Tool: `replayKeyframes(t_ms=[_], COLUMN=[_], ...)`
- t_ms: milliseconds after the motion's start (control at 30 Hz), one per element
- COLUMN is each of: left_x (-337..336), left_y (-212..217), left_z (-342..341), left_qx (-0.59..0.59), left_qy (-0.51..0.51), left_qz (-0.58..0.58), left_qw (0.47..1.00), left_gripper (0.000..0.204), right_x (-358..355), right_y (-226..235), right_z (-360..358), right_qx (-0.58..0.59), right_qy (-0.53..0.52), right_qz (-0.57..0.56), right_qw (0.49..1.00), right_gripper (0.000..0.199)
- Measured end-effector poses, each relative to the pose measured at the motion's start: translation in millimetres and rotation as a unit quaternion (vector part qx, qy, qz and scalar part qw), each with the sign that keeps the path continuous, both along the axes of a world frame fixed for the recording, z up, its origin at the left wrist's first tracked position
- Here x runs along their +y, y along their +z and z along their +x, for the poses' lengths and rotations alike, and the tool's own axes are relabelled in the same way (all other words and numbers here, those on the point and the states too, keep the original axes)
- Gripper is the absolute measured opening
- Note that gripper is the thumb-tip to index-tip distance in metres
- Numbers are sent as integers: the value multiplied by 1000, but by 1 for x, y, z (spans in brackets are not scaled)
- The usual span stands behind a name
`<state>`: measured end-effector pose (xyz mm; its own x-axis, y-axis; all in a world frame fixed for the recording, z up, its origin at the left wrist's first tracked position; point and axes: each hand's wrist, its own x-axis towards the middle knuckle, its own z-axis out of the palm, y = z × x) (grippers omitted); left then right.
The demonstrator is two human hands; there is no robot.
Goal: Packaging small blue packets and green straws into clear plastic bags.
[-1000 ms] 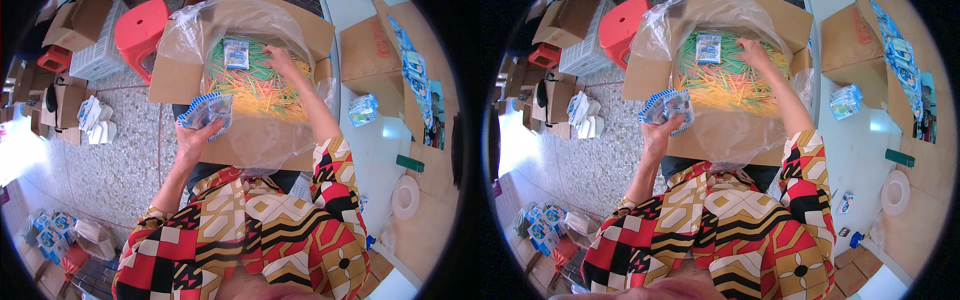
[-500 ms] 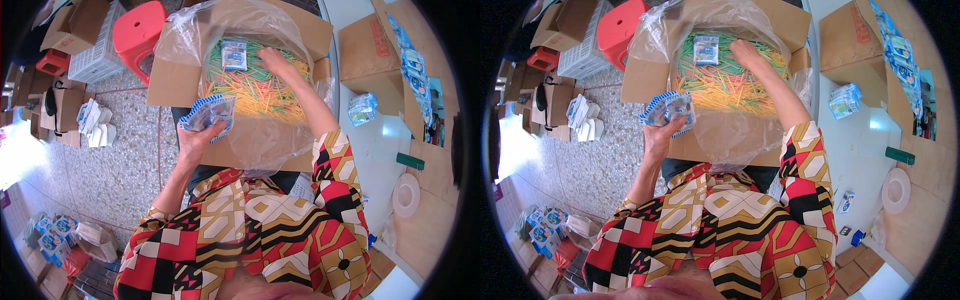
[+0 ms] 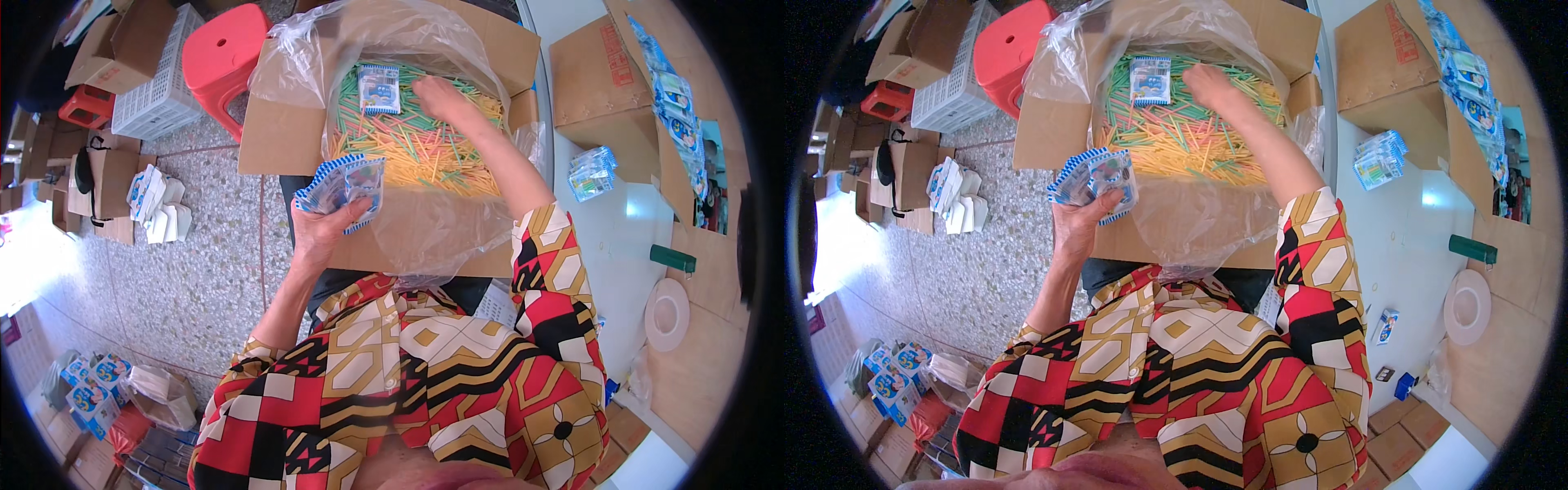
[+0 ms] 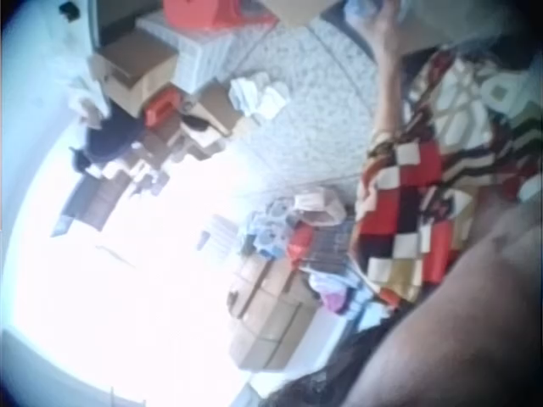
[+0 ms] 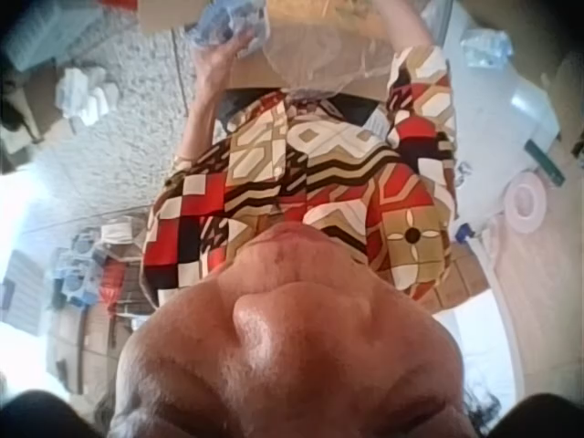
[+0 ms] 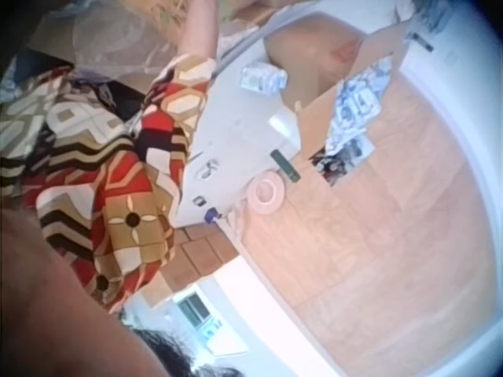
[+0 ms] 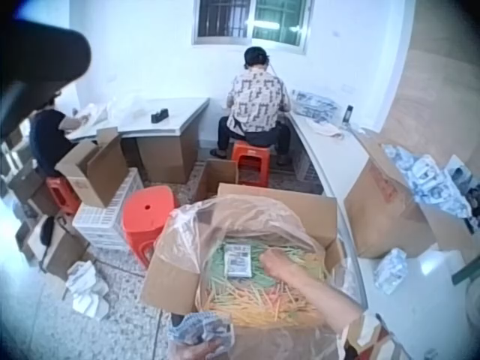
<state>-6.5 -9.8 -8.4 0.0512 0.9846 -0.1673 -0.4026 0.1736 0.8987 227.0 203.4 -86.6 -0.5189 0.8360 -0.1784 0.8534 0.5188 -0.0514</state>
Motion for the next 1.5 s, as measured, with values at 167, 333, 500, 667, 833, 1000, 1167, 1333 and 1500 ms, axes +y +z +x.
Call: replayKeyframes(t_ms=[167,333,500,667,833,1000,1167,1333,1500], left_x=[0,-2,-2,-2,-1,-2,-3,-3,1], left_y=[-2,0,-1,-1,0,1,2,0,7], left_z=[1,3,3,4,6,7,9,11,12], left_qx=[-2,-9,4,8,5,7,17,24,48], left_qy=[2,8,8,6,11,-5,-10,1,-30], left_qz=[-5,-9,-11,-13,-3,-10,-6,9,3], left_qw=[1000,1000,1000,1000,1000,1000,1000,1000,998], left_gripper=[40,38,35,36,38,39,40,41,39], right_x=[-11,-15,-10,-3,3,3,-8,-23,-63], right_y=[-5,-8,-4,3,-9,-14,0,28,34], right_z=[-5,-4,4,17,26,17,22,56,92], right_qx=[-12,-7,42,158,134,74,208,343,481], right_qy=[2,-18,-74,-96,-23,-10,-133,-274,-251], right_qz=[61,92,12,-28,-11,-12,-38,-213,-421], right_qw=[998,996,996,982,991,997,968,873,727], right_gripper=[11,12,18,12,14,18,16,13,13])
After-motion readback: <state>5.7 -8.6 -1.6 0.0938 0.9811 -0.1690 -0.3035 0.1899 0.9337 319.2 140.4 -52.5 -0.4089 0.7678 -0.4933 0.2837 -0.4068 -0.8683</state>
